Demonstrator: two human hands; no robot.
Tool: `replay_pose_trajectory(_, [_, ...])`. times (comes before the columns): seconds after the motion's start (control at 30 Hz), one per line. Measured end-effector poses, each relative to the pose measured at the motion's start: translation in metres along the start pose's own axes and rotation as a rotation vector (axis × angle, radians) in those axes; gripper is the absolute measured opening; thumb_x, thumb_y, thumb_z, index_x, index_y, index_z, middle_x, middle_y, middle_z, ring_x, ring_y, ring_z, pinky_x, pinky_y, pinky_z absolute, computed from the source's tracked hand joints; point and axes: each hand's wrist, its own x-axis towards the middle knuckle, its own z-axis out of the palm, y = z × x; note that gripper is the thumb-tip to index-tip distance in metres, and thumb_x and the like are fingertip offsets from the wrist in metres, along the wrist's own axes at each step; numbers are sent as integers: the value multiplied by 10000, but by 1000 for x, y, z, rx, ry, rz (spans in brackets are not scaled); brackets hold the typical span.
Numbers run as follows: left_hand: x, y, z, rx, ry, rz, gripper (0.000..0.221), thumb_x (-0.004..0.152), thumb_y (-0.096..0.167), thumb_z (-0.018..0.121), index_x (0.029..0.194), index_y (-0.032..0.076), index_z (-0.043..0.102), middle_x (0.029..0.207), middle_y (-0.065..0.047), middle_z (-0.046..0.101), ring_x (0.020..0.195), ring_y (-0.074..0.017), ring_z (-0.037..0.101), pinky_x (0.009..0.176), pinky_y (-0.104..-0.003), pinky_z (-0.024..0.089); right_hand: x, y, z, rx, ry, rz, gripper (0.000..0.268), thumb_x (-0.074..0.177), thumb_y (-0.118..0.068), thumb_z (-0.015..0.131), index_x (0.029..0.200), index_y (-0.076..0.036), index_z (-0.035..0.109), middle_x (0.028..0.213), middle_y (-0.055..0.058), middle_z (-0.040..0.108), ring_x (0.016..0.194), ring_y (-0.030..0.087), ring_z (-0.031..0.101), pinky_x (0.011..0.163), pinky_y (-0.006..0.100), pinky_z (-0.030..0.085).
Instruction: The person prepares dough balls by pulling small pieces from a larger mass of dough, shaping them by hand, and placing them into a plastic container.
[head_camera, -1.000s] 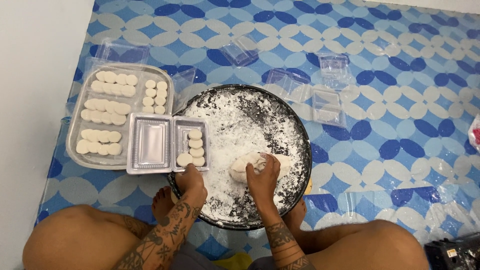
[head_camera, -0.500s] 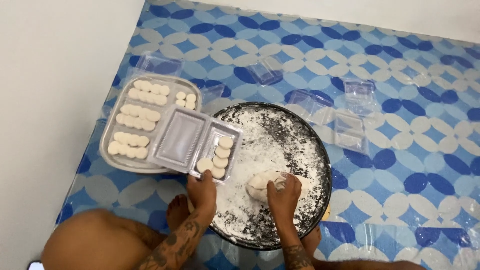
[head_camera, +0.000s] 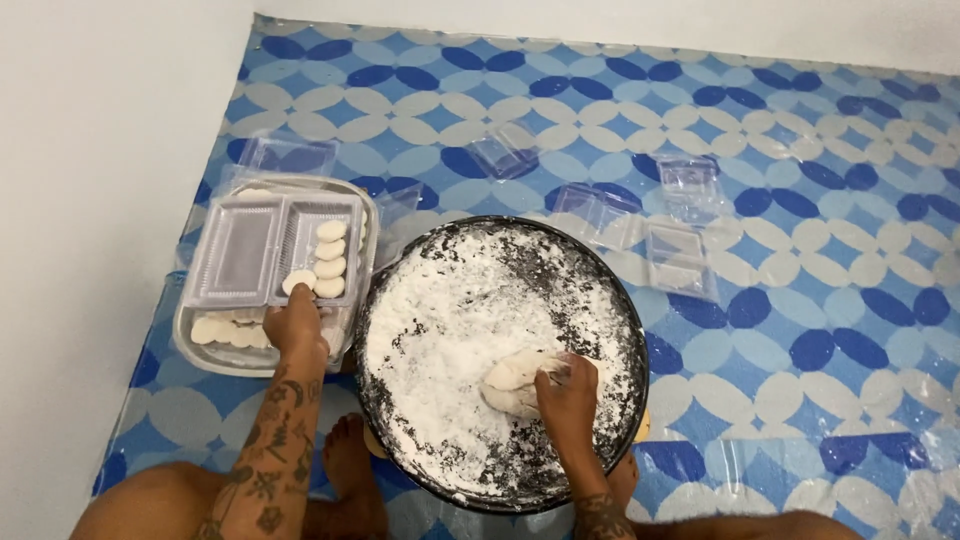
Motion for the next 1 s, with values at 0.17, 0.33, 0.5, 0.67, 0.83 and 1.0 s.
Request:
replay_pose_trajectory(0.17, [6, 17, -7, -119, -50, -115, 520, 954, 90, 601, 1443, 11, 444, 949, -28, 641, 585, -22, 562, 461, -132, 462, 6, 11, -3, -20, -5, -30, 534, 899, -234, 679, 1370, -64, 493, 1334, 115, 487, 1112, 241, 625, 934, 383, 584])
replay_pose_trajectory(0.33, [-14, 46, -15, -194, -84, -55, 292, 879, 59, 563, 1170, 29, 576, 759, 17, 534, 528, -48, 457, 478, -201, 414, 9, 18, 1, -71, 1, 0, 559, 897, -233, 683, 1381, -52, 470, 1341, 105, 487, 1115, 234, 618, 908, 382, 589])
replay_pose_trajectory(0.5, [-28, 68, -22, -76, -201, 137, 210, 934, 115, 601, 1133, 66, 553, 801, -6, 560, 523, -57, 500, 501, -209, 481, 0, 1, -2, -139, -9, -16, 509, 913, -277, 657, 1352, -63, 509, 1368, 97, 459, 1112, 238, 618, 916, 402, 571])
replay_pose_trajectory(0.67, [-23, 61, -16, -38, -184, 59, 506, 954, 84, 613, 1423, 17, 435, 937, -47, 623, 599, -57, 528, 523, -193, 499, 7, 8, 2, -119, 2, 1, 523, 906, -247, 673, 1362, -54, 504, 1372, 88, 459, 1126, 247, 619, 957, 407, 572])
replay_pose_trajectory(0.83, [27, 7, -2, -140, -175, 5, 528, 935, -7, 626, 1433, -40, 450, 913, -94, 643, 528, -59, 528, 423, -168, 470, 6, 7, -1, -115, -12, 18, 569, 909, -252, 670, 1397, -39, 469, 1403, 109, 436, 1182, 276, 605, 980, 430, 565])
replay_pose_trajectory(1.0, [24, -24, -2, 148, -157, -56, 660, 920, 140, 620, 1514, -20, 382, 1349, -163, 597, 854, -173, 685, 640, -274, 580, 43, 62, -3, -178, -49, -242, 636, 816, -351, 701, 1333, -1, 581, 1382, 142, 490, 1066, 284, 661, 953, 394, 518])
